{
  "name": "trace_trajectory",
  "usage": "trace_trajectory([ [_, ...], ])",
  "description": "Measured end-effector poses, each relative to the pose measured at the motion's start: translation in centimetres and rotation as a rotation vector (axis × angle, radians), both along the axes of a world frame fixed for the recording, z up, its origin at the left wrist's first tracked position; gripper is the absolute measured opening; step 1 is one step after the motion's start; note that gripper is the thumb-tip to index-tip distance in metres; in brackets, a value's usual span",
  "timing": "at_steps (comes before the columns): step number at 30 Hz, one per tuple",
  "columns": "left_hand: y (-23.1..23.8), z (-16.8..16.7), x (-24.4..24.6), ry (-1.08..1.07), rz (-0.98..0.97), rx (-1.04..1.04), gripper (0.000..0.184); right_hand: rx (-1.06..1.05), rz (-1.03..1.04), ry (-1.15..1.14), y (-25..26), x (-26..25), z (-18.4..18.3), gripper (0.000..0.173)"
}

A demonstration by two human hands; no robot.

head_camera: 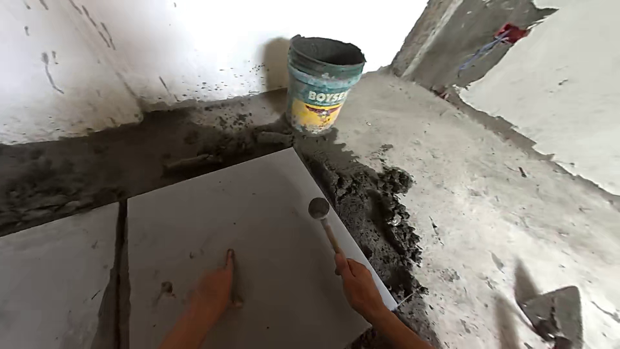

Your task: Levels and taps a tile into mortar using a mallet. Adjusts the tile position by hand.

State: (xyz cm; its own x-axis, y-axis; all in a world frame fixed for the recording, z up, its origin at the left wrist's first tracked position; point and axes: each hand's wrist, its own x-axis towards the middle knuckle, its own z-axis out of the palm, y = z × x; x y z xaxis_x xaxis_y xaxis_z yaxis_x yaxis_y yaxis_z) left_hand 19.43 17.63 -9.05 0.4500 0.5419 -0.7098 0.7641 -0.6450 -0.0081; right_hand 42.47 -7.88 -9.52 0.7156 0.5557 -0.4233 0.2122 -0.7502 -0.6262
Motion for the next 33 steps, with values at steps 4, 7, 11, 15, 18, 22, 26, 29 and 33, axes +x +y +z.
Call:
trace_trajectory([
  [4,-0.5,0.0,-0.4,0.039,0.000,-0.010,0.128,-0.087,0.033,-0.004,-1.6,0.9,-0.2,0.063],
  [7,-0.5,0.0,-0.7,0.047,0.003,-0.002,0.125,-0.045,0.072,-0.027,-2.2,0.5,-0.5,0.061],
  [11,-0.6,0.3,-0.7,0.031,0.008,-0.016,0.122,-0.014,0.145,-0.071,-1.9,0.8,0.7,0.059],
  [15,-0.9,0.2,-1.1,0.016,0.025,-0.015,0.120,-0.171,0.286,-0.015,-2.1,1.9,1.5,0.060],
  [18,-0.5,-0.4,-1.2,-0.020,0.018,0.016,0.124,-0.005,0.286,-0.116,-3.1,2.2,2.2,0.057],
  [22,-0.5,-0.8,-1.3,-0.002,0.005,0.037,0.126,-0.150,0.533,-0.029,-7.4,3.4,1.6,0.062],
  [26,-0.3,-0.9,-1.2,-0.016,-0.001,0.049,0.125,-0.095,0.643,-0.127,-10.2,3.6,2.6,0.065],
  [29,-0.2,-1.0,-1.2,-0.019,0.004,0.041,0.127,-0.289,0.768,-0.066,-12.9,3.9,2.2,0.070],
  [33,-0.1,-0.6,-1.0,-0.011,0.014,0.039,0.126,-0.239,0.821,-0.094,-14.5,3.1,1.9,0.072],
])
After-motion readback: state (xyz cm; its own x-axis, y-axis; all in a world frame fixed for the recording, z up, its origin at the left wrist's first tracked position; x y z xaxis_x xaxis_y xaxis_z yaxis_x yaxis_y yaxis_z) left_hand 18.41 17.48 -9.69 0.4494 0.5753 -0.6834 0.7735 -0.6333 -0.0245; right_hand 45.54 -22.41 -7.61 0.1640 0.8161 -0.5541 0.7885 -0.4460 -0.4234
